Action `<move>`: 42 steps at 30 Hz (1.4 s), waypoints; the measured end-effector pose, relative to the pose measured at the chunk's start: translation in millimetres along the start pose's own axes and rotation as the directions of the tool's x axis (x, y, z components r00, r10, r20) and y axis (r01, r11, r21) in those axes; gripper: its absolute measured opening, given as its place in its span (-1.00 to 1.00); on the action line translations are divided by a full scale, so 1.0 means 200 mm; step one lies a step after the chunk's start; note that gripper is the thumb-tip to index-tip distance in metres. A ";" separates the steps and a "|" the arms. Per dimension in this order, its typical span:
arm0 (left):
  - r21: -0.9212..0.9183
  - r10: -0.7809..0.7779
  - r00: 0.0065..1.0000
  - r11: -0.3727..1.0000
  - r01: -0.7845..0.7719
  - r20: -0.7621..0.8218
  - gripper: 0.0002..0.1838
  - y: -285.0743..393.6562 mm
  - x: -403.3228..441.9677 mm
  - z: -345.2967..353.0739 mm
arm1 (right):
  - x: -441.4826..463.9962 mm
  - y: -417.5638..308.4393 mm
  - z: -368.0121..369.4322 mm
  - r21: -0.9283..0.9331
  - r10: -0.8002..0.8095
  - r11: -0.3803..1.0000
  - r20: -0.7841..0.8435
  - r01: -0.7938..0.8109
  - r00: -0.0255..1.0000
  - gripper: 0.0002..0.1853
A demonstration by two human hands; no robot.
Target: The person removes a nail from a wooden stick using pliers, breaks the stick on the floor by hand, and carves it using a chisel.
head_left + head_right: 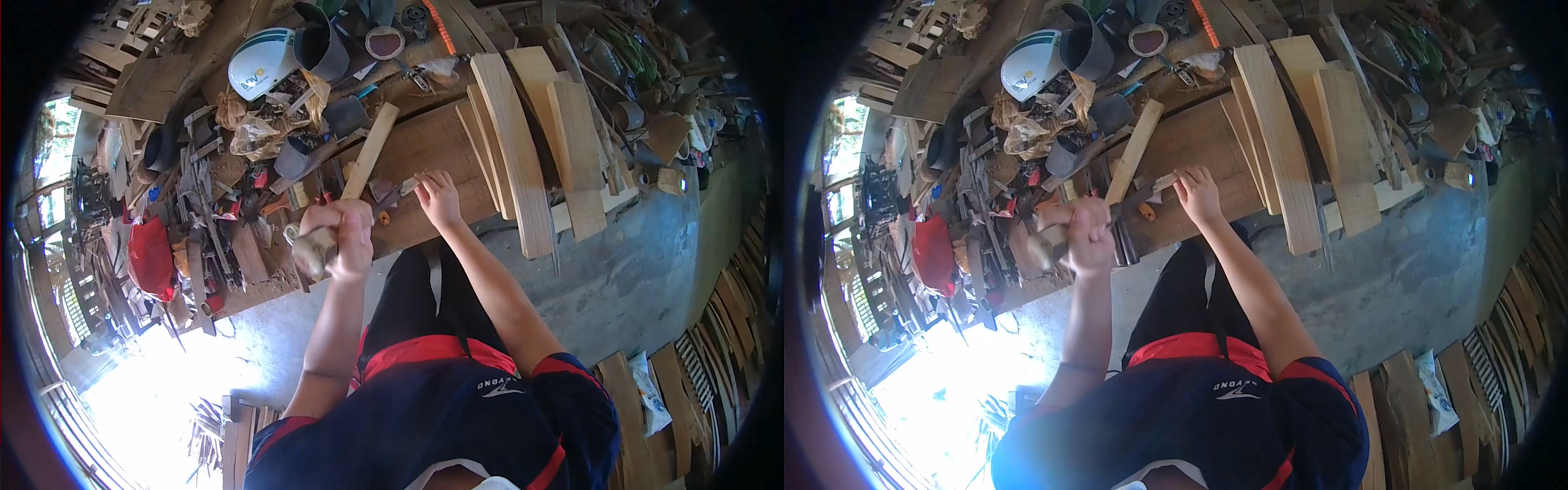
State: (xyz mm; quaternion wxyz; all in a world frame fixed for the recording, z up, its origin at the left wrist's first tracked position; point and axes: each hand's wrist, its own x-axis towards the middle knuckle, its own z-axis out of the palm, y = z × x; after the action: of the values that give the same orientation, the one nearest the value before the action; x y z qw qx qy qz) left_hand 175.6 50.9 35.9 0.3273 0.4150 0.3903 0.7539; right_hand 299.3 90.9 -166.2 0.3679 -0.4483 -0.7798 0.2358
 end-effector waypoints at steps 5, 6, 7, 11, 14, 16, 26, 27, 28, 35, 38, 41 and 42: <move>0.133 0.009 1.000 0.991 -0.010 0.007 -0.81 -0.05 0.01 0.06 | -0.03 0.04 0.05 0.083 0.001 0.997 0.000 -0.001 1.000 -0.82; 0.269 -0.126 0.991 0.954 0.135 -0.053 -0.83 -0.06 0.01 0.06 | -0.04 0.05 0.07 0.087 -0.005 0.996 0.002 0.005 1.000 -0.82; 0.165 -0.130 0.988 0.976 0.141 -0.079 -0.81 -0.05 0.02 0.05 | 0.00 0.03 0.05 0.083 -0.016 0.996 0.003 0.016 1.000 -0.82; 0.005 0.121 0.992 0.993 -0.121 -0.023 -0.80 0.13 0.05 0.14 | 0.11 -0.11 -0.03 0.101 -0.072 0.991 -0.093 0.082 0.993 -0.81; 0.612 -0.043 0.995 0.786 0.088 -0.088 -0.80 -0.17 -0.03 -0.02 | -0.03 0.09 0.09 0.064 -0.041 0.997 -0.013 0.042 0.999 -0.79; 0.422 -0.102 0.983 0.893 0.157 -0.151 -0.81 -0.11 -0.01 0.02 | 0.03 0.03 0.05 0.075 -0.007 0.997 0.041 0.004 0.999 -0.78; 0.487 -0.065 0.987 0.864 0.128 -0.144 -0.85 0.00 -0.03 0.12 | 0.08 0.02 0.00 0.095 -0.100 0.991 0.015 0.098 0.995 -0.77; 0.634 -0.047 0.998 0.773 0.015 0.033 -0.83 0.06 -0.04 0.06 | 0.10 -0.01 -0.03 0.100 -0.098 0.990 0.012 0.097 0.995 -0.77; 0.635 -0.047 0.998 0.773 0.012 0.037 -0.83 0.03 -0.04 0.07 | 0.09 -0.01 -0.03 0.101 -0.097 0.990 0.008 0.096 0.995 -0.77; 0.510 0.095 0.995 0.856 -0.080 -0.004 -0.82 0.02 -0.06 0.11 | 0.06 0.00 -0.04 0.106 -0.111 0.989 0.045 0.106 0.993 -0.76; 0.162 0.127 0.991 0.979 -0.120 -0.034 -0.80 0.08 -0.02 0.18 | 0.07 -0.07 -0.10 0.080 -0.092 0.993 0.007 0.091 0.996 -0.76; 0.650 -0.040 0.993 0.759 -0.041 0.109 -0.82 -0.06 -0.05 0.11 | -0.02 0.06 0.01 0.079 -0.077 0.994 0.082 0.071 0.994 -0.77; 0.577 -0.023 0.990 0.814 -0.060 0.136 -0.81 -0.08 -0.02 0.13 | -0.01 0.10 0.03 0.097 -0.071 0.993 0.115 0.060 0.991 -0.77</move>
State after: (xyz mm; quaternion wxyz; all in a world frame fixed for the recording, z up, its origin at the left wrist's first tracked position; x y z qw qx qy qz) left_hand 203.1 64.1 30.4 0.2040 0.5491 0.5740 0.5722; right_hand 305.6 98.8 -183.9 0.3492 -0.3901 -0.8025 0.2860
